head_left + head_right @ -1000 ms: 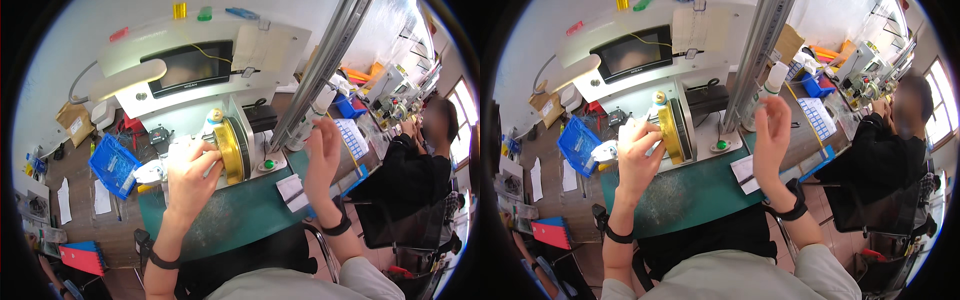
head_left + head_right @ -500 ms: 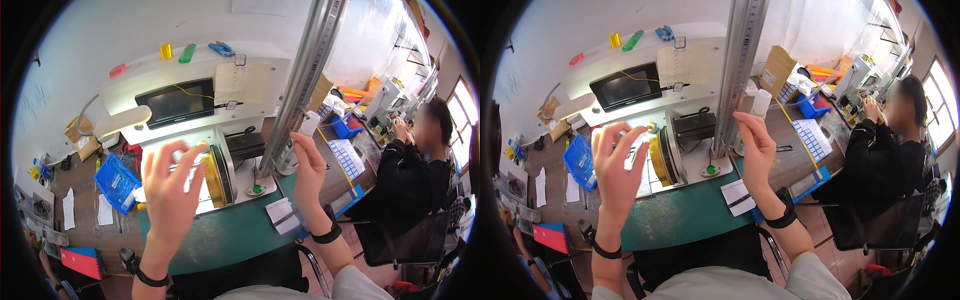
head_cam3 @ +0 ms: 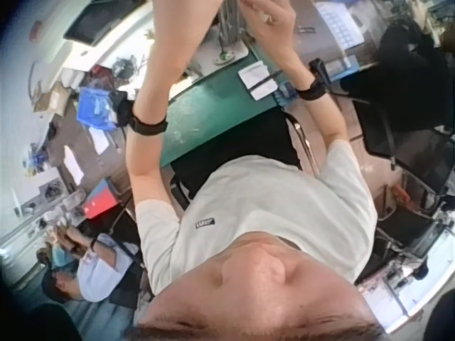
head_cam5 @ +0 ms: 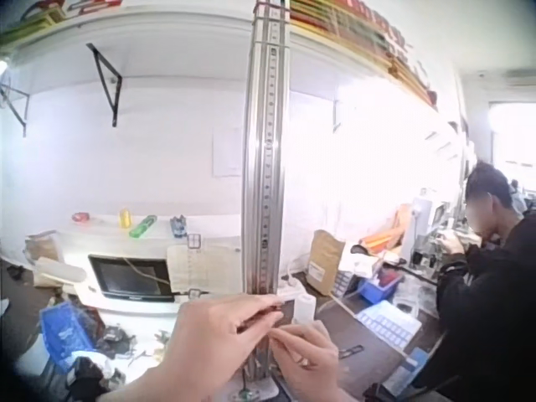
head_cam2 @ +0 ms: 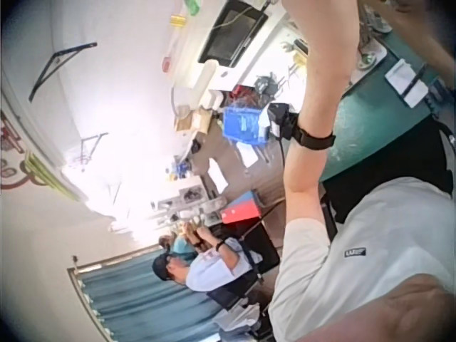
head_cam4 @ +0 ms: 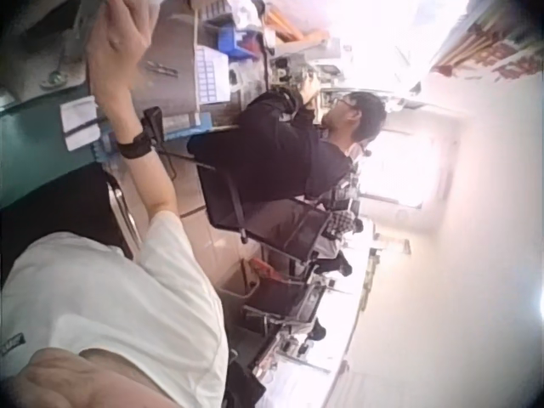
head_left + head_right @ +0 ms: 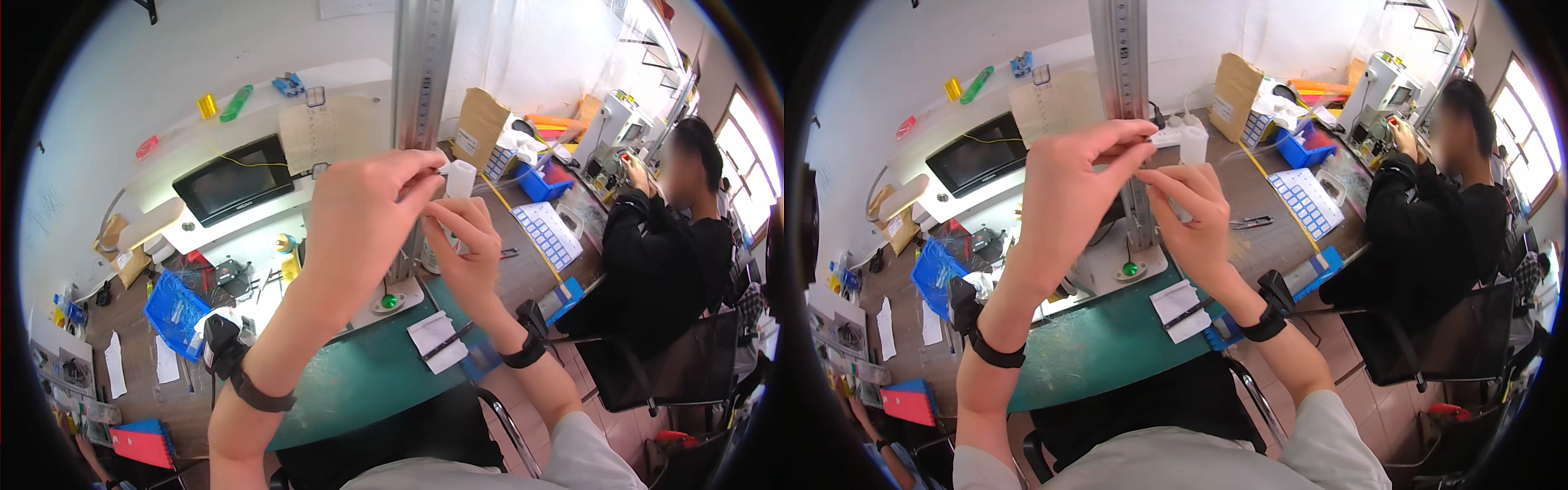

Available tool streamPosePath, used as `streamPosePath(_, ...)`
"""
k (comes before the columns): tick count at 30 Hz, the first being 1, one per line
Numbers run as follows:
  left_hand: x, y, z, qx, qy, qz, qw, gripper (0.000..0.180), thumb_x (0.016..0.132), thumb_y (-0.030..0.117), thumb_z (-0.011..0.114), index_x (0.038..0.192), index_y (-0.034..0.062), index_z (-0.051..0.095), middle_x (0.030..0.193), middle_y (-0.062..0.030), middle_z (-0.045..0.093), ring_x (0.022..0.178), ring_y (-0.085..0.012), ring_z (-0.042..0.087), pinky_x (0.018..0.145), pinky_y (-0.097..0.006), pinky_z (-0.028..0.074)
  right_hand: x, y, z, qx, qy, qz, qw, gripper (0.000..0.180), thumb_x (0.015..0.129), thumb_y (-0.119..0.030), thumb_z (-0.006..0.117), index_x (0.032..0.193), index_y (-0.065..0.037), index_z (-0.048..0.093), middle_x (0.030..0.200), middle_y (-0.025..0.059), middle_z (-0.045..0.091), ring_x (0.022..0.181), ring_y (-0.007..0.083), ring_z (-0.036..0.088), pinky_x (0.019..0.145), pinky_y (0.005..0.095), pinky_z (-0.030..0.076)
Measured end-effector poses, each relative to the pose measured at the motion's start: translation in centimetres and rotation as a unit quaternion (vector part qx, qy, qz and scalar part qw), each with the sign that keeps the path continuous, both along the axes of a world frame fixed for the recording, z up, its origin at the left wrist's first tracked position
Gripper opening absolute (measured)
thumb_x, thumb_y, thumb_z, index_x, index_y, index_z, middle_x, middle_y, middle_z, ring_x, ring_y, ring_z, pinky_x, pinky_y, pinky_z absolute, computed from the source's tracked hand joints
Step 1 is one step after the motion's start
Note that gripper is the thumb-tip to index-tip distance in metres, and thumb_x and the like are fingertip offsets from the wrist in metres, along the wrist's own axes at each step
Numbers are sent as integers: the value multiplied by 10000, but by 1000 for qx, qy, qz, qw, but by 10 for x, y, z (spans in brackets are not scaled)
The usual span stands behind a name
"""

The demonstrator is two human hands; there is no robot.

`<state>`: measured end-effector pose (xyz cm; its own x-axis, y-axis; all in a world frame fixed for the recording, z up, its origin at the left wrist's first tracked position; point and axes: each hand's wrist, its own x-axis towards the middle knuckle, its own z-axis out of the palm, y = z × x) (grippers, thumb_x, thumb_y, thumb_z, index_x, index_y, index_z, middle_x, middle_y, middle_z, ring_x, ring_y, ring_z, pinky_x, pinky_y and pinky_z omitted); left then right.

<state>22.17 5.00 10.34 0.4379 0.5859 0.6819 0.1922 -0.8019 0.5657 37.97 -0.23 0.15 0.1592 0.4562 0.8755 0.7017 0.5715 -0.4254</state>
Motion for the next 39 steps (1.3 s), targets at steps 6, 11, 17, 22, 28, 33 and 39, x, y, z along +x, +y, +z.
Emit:
streamPosePath(6, -8, -10, 3, -321, -129, -145, 927, 239, 989, 88, 756, 1205, -10, 787, 962, -64, 812, 894, -118, 762, 838, -244, 585, -19, -7, 25, -28, 447, 123, 886, 393, 1012, -28, 716, 1383, -24, 588, 1098, 30, 732, 880, 53, 590, 772, 224, 458)
streamPosePath(11, -61, -92, 17, -360, -105, -235, 897, 307, 941, 29, 806, 1227, -27, 710, 976, -137, 795, 879, -170, 768, 842, -291, 621, -48, -78, 20, -16, 360, 182, 915, 405, 993, 30, 724, 1334, -38, 517, 1095, 48, 721, 880, 112, 631, 760, 231, 484)
streamPosePath(17, -120, -114, -57, -349, -226, -210, 885, 268, 891, -90, 805, 1110, -23, 665, 1005, -176, 779, 1010, -277, 779, 931, -386, 642, -73, -130, 18, -33, 46, 167, 984, 275, 836, 114, 792, 1055, -39, 728, 1031, 78, 759, 801, 173, 621, 697, 272, 460)
streamPosePath(22, -129, -122, -67, -344, -258, -189, 883, 259, 875, -142, 792, 1086, -32, 689, 1240, -222, 732, 1179, -344, 739, 1017, -420, 623, -100, -126, 20, -16, 7, 148, 989, 466, 713, 86, 829, 1146, -87, 823, 1004, 13, 768, 740, 137, 544, 636, 282, 375)
streamPosePath(28, -135, -113, -67, -332, -243, -222, 884, 242, 850, -141, 808, 1032, -6, 723, 1401, -220, 647, 1315, -355, 668, 1049, -421, 611, -104, -121, 26, -3, -62, 104, 993, 552, 676, 45, 851, 1193, -148, 845, 1004, -44, 763, 757, 118, 540, 645, 259, 377)
streamPosePath(33, -131, -112, -68, -310, -236, -219, 895, 212, 855, -142, 791, 966, 0, 679, 1395, -233, 633, 1297, -423, 672, 1019, -460, 638, -105, -116, 28, -18, -72, 92, 993, 556, 698, 49, 857, 1205, -180, 845, 1006, -50, 762, 756, 119, 521, 646, 253, 384)
streamPosePath(39, -127, -111, -69, -353, -254, -223, 872, 225, 858, -159, 775, 980, 6, 682, 1380, -231, 630, 1261, -389, 695, 1058, -483, 608, -100, -112, 23, -22, -80, 89, 993, 598, 718, 81, 842, 1255, -181, 826, 1015, -37, 761, 744, 131, 501, 652, 253, 389)
